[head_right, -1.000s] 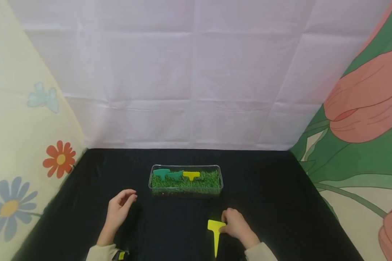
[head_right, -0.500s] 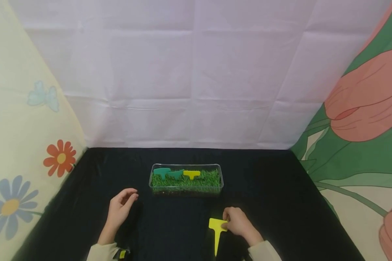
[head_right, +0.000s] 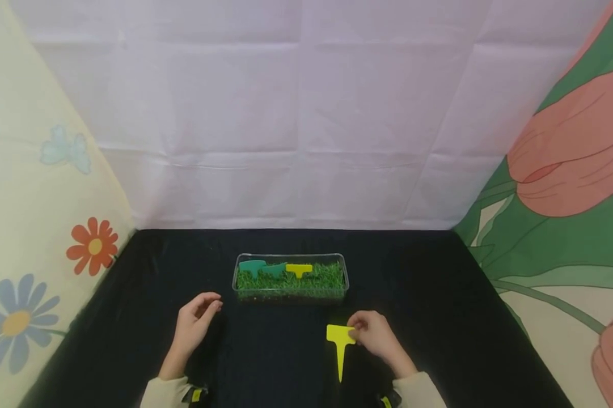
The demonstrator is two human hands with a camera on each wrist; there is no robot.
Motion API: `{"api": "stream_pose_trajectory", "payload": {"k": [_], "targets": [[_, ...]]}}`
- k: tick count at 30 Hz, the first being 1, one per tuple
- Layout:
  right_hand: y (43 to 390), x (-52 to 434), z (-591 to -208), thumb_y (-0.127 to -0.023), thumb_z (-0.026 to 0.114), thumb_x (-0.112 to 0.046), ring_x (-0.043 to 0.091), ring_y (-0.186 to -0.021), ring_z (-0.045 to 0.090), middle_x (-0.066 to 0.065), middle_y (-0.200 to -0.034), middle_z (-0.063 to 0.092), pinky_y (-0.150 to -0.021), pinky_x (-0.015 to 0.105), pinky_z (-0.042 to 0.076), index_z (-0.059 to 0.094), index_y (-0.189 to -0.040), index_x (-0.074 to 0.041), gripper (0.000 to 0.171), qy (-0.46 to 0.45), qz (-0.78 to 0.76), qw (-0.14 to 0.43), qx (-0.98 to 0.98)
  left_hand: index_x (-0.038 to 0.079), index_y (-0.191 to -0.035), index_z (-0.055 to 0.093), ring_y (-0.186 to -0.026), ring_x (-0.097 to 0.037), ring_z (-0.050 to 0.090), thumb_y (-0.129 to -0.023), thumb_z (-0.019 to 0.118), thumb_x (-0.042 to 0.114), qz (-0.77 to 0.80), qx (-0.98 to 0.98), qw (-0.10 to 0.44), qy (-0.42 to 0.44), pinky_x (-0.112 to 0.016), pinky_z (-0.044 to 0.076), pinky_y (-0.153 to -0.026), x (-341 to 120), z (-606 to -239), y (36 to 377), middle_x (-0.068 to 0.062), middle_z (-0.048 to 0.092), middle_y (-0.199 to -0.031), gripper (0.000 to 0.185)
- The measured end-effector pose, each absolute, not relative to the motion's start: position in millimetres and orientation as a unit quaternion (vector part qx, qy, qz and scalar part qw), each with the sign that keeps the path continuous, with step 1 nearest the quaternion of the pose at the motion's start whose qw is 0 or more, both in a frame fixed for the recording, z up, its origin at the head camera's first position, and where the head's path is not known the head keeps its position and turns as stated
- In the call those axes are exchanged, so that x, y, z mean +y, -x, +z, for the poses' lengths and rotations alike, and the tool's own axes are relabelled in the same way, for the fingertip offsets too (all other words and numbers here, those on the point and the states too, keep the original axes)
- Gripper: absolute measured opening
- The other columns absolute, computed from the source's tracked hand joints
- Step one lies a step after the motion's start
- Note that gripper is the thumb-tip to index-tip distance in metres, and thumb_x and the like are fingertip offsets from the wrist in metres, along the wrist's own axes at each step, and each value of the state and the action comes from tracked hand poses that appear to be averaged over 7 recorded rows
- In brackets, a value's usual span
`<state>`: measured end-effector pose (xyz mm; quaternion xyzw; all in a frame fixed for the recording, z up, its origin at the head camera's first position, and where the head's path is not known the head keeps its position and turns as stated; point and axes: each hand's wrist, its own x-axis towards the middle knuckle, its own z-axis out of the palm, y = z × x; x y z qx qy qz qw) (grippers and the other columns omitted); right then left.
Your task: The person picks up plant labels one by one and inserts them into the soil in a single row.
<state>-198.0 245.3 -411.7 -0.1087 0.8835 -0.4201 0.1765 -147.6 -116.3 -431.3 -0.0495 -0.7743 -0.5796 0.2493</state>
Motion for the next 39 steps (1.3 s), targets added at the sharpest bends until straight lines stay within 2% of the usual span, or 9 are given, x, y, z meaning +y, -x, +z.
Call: {"api": "stream_pose_trajectory", "payload": {"k": [8,14,18,22,30,39], "targets": [[200.9,227.1,-403.7,-0.080,0.063,0.004,0.017,-0.065,0.058,0.007,-0.076,0.061,-0.055,0.027,0.048,0.063,-0.087,0.002,0.007,0.107,-0.412,0.090,0.900,-0.004,-0.089,0.063,-0.063,-0.031,0.059,-0.084,0.057,-0.008,-0.584,-0.782,0.190,0.105,-0.028,0.048,-0.055,-90.7,-421.4,154.5,-0.018,0.064,-0.078,0.009],[202.9,211.0,-397.3,-0.078,0.065,0.006,0.014,-0.062,0.057,0.004,-0.075,0.061,-0.055,0.026,0.047,0.063,-0.085,-0.001,0.010,0.117,-0.407,0.038,0.905,-0.003,-0.091,0.064,-0.067,-0.028,0.061,-0.085,0.057,-0.006,-0.586,-0.786,0.149,0.126,-0.028,0.050,-0.059,-73.3,-415.2,159.7,-0.016,0.065,-0.082,0.010],[203.9,203.6,-394.7,-0.077,0.066,0.005,0.014,-0.063,0.057,0.004,-0.075,0.061,-0.055,0.026,0.048,0.064,-0.084,-0.002,0.010,0.123,-0.413,0.028,0.902,-0.003,-0.092,0.064,-0.068,-0.024,0.060,-0.085,0.057,-0.007,-0.582,-0.789,0.141,0.139,-0.028,0.050,-0.060,-64.5,-413.1,162.1,-0.016,0.065,-0.083,0.011],[203.7,197.5,-392.6,-0.077,0.066,0.005,0.014,-0.063,0.056,0.004,-0.076,0.061,-0.056,0.026,0.047,0.064,-0.085,-0.003,0.011,0.132,-0.417,0.024,0.899,-0.005,-0.098,0.061,-0.069,-0.026,0.060,-0.086,0.056,-0.007,-0.593,-0.780,0.129,0.151,-0.028,0.050,-0.061,-55.7,-411.2,164.5,-0.017,0.063,-0.084,0.013],[203.3,185.6,-391.4,-0.077,0.066,0.007,0.013,-0.063,0.056,0.003,-0.076,0.061,-0.056,0.026,0.048,0.064,-0.085,-0.003,0.013,0.151,-0.430,0.017,0.890,-0.005,-0.115,0.052,-0.081,-0.027,0.060,-0.090,0.053,-0.001,-0.597,-0.780,0.056,0.177,-0.029,0.050,-0.068,-35.6,-408.3,169.3,-0.020,0.061,-0.094,0.026],[203.3,177.9,-390.3,-0.077,0.066,0.007,0.012,-0.063,0.056,0.003,-0.075,0.061,-0.056,0.026,0.048,0.064,-0.083,-0.003,0.012,0.174,-0.440,0.009,0.881,-0.003,-0.112,0.054,-0.081,-0.025,0.061,-0.091,0.052,0.001,-0.596,-0.778,0.028,0.194,-0.025,0.050,-0.068,-19.3,-405.1,172.2,-0.015,0.062,-0.092,0.021]]}}
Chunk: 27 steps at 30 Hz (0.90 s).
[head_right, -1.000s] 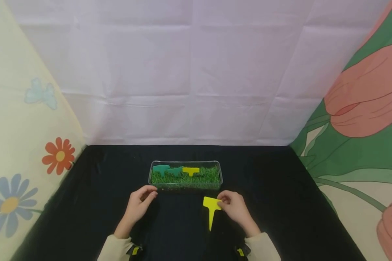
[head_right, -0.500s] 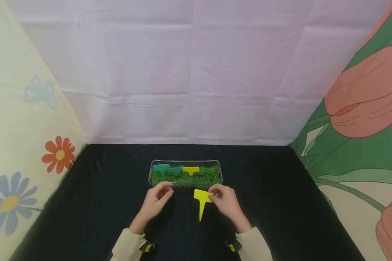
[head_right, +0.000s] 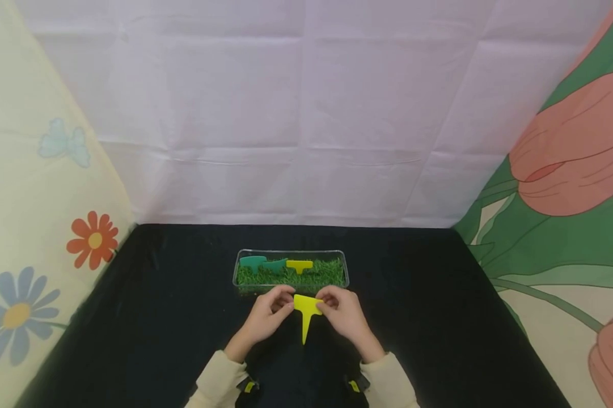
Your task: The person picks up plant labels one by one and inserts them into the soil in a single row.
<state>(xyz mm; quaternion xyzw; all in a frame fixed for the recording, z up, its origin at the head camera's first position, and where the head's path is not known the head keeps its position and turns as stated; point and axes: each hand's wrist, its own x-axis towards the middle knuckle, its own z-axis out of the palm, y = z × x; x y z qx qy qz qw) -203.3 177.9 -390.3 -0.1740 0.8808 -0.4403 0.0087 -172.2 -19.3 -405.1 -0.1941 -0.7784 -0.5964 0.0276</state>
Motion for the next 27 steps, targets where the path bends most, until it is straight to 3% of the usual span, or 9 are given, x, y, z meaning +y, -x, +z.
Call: {"api": "stream_pose_trajectory", "payload": {"k": [6,11,19,27], "targets": [[202.5,175.7,-390.1,-0.076,0.067,0.007,0.012,-0.063,0.057,0.003,-0.075,0.061,-0.057,0.025,0.049,0.064,-0.083,-0.003,0.013,0.186,-0.437,0.006,0.880,-0.003,-0.103,0.057,-0.070,-0.025,0.060,-0.089,0.053,-0.002,-0.596,-0.776,0.041,0.201,-0.023,0.049,-0.062,-16.1,-411.0,176.5,-0.015,0.063,-0.086,0.014],[201.7,173.8,-390.1,-0.075,0.068,0.007,0.010,-0.063,0.055,0.002,-0.074,0.061,-0.057,0.025,0.048,0.064,-0.081,-0.004,0.013,0.198,-0.433,-0.007,0.880,0.002,-0.096,0.060,-0.059,-0.013,0.055,-0.088,0.057,0.000,-0.590,-0.778,0.059,0.207,-0.021,0.046,-0.056,-12.8,-438.0,189.1,-0.009,0.063,-0.080,0.009],[203.5,174.6,-382.7,-0.075,0.071,0.001,0.008,-0.062,0.056,0.001,-0.077,0.062,-0.055,0.023,0.048,0.064,-0.086,-0.001,0.013,0.267,-0.383,-0.034,0.884,0.005,-0.095,0.059,-0.059,-0.004,0.051,-0.088,0.057,0.003,-0.572,-0.782,0.089,0.230,-0.020,0.046,-0.055,-12.5,-441.3,190.9,-0.004,0.062,-0.078,0.007],[209.1,174.8,-364.7,-0.074,0.072,0.000,0.007,-0.064,0.055,0.000,-0.078,0.059,-0.056,0.022,0.048,0.065,-0.087,-0.005,0.016,0.348,-0.292,-0.036,0.890,0.007,-0.093,0.060,-0.062,-0.005,0.047,-0.088,0.059,0.003,-0.502,-0.814,0.156,0.245,-0.018,0.044,-0.057,-10.4,-435.2,188.5,0.000,0.057,-0.078,0.007]]}}
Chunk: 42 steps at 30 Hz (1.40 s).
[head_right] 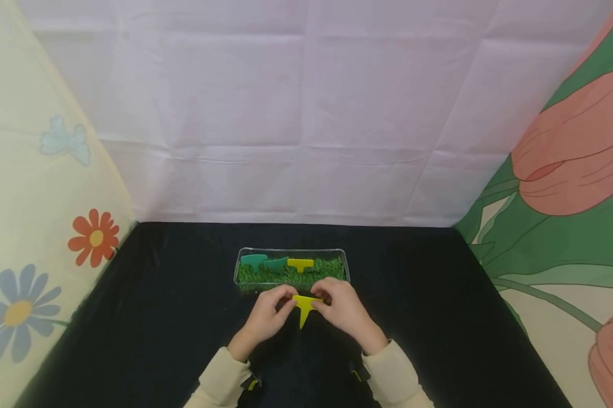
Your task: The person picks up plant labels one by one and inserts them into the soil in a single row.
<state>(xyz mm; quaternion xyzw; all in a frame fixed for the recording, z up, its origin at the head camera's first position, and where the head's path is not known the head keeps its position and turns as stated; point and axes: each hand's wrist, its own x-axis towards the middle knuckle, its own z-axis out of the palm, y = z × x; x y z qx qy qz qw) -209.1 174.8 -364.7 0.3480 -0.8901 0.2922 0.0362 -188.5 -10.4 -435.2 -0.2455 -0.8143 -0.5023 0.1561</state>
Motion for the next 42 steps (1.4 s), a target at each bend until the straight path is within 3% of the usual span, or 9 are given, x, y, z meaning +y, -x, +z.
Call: {"api": "stream_pose_trajectory", "payload": {"k": [18,29,38,42], "targets": [[212.6,165.2,-351.2,-0.075,0.067,0.005,0.005,-0.060,0.051,-0.004,-0.071,0.058,-0.054,0.022,0.045,0.064,-0.076,-0.009,0.015,-0.392,0.229,0.010,-0.891,0.008,-0.091,0.061,-0.072,-0.011,0.056,-0.085,0.062,0.002,-0.450,-0.829,0.216,0.253,-0.021,0.048,-0.066,-9.1,-433.3,184.9,-0.002,0.061,-0.084,0.009],[216.0,168.0,-348.9,-0.075,0.067,0.005,0.004,-0.060,0.051,-0.004,-0.071,0.059,-0.054,0.022,0.045,0.064,-0.076,-0.010,0.016,-0.402,0.216,0.010,-0.890,0.003,-0.097,0.062,-0.074,-0.011,0.057,-0.084,0.062,0.001,-0.477,-0.811,0.217,0.259,-0.022,0.049,-0.067,-15.2,-431.2,183.0,-0.003,0.062,-0.086,0.013],[223.3,177.2,-333.8,-0.074,0.068,0.006,0.006,-0.061,0.052,-0.003,-0.073,0.060,-0.054,0.021,0.046,0.064,-0.077,-0.010,0.017,-0.395,0.214,0.032,-0.893,0.001,-0.099,0.062,-0.075,-0.012,0.058,-0.085,0.060,0.000,-0.500,-0.817,0.188,0.218,-0.025,0.050,-0.066,-33.3,-438.5,179.4,-0.008,0.063,-0.087,0.014],[228.1,182.4,-327.3,-0.074,0.069,0.007,0.007,-0.061,0.052,-0.002,-0.074,0.060,-0.053,0.022,0.045,0.065,-0.079,-0.008,0.016,-0.391,0.216,0.044,-0.894,-0.001,-0.099,0.062,-0.074,-0.012,0.059,-0.085,0.059,0.000,-0.508,-0.812,0.199,0.206,-0.026,0.050,-0.064,-45.5,-443.8,179.7,-0.009,0.063,-0.085,0.014]]}}
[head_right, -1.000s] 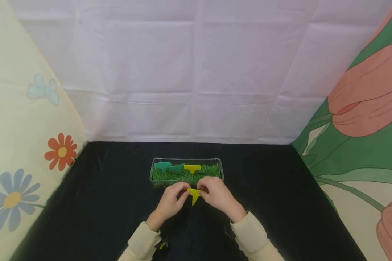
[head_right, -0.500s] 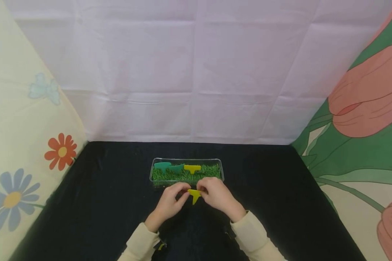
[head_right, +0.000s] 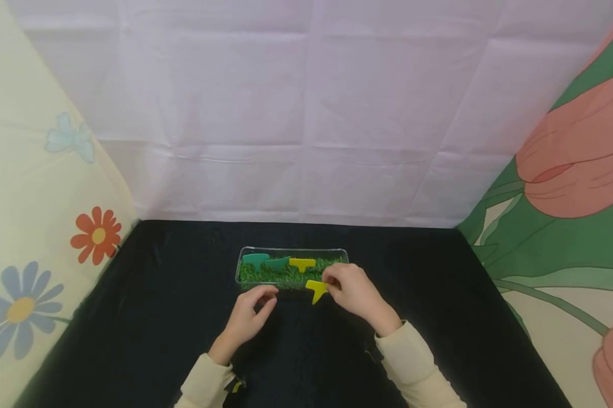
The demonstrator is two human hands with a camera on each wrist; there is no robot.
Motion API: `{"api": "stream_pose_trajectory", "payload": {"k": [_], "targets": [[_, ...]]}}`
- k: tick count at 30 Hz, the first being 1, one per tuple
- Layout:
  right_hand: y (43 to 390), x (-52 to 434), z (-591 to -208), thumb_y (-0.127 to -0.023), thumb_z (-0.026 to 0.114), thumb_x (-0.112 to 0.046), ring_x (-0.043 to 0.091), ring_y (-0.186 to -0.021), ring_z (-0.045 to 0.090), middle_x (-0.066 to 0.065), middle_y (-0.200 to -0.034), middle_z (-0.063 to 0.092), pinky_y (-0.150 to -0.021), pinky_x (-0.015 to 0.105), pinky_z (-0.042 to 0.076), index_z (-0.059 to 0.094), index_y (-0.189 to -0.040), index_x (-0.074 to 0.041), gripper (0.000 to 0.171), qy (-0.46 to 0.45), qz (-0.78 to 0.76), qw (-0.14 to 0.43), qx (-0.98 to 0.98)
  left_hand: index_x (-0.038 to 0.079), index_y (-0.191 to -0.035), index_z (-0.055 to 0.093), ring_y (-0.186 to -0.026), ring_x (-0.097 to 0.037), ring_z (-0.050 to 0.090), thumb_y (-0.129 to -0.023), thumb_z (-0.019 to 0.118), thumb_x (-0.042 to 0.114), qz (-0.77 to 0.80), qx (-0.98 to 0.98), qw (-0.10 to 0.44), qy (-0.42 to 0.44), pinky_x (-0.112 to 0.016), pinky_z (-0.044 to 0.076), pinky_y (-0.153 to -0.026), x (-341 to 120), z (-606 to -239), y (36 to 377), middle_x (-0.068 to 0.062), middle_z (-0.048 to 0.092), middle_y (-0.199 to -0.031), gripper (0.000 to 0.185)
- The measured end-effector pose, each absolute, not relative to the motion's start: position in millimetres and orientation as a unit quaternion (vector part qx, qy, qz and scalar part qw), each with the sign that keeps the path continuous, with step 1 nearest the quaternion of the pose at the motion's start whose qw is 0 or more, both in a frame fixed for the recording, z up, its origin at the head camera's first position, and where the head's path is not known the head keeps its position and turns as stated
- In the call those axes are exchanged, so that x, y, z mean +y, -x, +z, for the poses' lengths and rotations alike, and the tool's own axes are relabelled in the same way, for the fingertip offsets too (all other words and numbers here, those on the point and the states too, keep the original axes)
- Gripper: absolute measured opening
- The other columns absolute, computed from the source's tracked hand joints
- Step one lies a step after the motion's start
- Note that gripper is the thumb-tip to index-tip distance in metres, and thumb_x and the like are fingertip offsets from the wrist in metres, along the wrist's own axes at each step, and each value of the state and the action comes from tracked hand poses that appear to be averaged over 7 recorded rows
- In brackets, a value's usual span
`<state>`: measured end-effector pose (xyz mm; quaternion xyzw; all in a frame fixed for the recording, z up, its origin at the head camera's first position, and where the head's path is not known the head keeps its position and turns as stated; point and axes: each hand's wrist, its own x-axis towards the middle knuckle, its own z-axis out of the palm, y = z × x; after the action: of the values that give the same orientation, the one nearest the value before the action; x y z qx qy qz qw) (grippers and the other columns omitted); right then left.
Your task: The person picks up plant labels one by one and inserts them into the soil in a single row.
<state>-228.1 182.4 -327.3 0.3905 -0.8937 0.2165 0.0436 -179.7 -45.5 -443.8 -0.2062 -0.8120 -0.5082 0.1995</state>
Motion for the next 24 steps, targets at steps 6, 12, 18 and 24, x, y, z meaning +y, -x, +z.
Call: {"api": "stream_pose_trajectory", "payload": {"k": [6,12,18,24], "targets": [[236.4,186.8,-317.4,-0.074,0.069,0.006,0.007,-0.061,0.052,-0.002,-0.073,0.060,-0.053,0.022,0.045,0.065,-0.080,-0.008,0.016,-0.379,0.208,0.045,-0.900,-0.003,-0.098,0.063,-0.072,-0.013,0.060,-0.084,0.060,-0.002,-0.516,-0.803,0.237,0.183,-0.024,0.050,-0.061,-63.9,-445.4,178.8,-0.010,0.063,-0.083,0.014],[246.1,190.5,-309.8,-0.075,0.069,0.006,0.009,-0.062,0.054,0.000,-0.075,0.060,-0.055,0.024,0.046,0.065,-0.082,-0.007,0.015,-0.379,0.193,0.064,-0.903,-0.004,-0.097,0.063,-0.069,-0.013,0.059,-0.082,0.061,-0.005,-0.513,-0.800,0.269,0.153,-0.024,0.050,-0.058,-82.1,-449.4,176.6,-0.006,0.063,-0.081,0.015],[256.4,195.0,-308.2,-0.075,0.069,0.006,0.012,-0.062,0.053,0.003,-0.077,0.061,-0.054,0.027,0.046,0.066,-0.083,-0.005,0.014,-0.363,0.189,0.087,-0.908,-0.003,-0.094,0.063,-0.064,-0.012,0.057,-0.080,0.063,-0.008,-0.510,-0.795,0.302,0.130,-0.024,0.048,-0.055,-99.5,-454.5,174.8,-0.003,0.062,-0.077,0.014],[267.7,197.4,-314.8,-0.075,0.069,0.006,0.013,-0.063,0.054,0.005,-0.077,0.062,-0.055,0.029,0.046,0.066,-0.081,-0.005,0.013,-0.344,0.195,0.088,-0.914,-0.001,-0.093,0.063,-0.061,-0.013,0.056,-0.080,0.063,-0.008,-0.508,-0.793,0.320,0.105,-0.025,0.047,-0.053,-111.2,-455.0,172.0,-0.004,0.062,-0.076,0.014]]}}
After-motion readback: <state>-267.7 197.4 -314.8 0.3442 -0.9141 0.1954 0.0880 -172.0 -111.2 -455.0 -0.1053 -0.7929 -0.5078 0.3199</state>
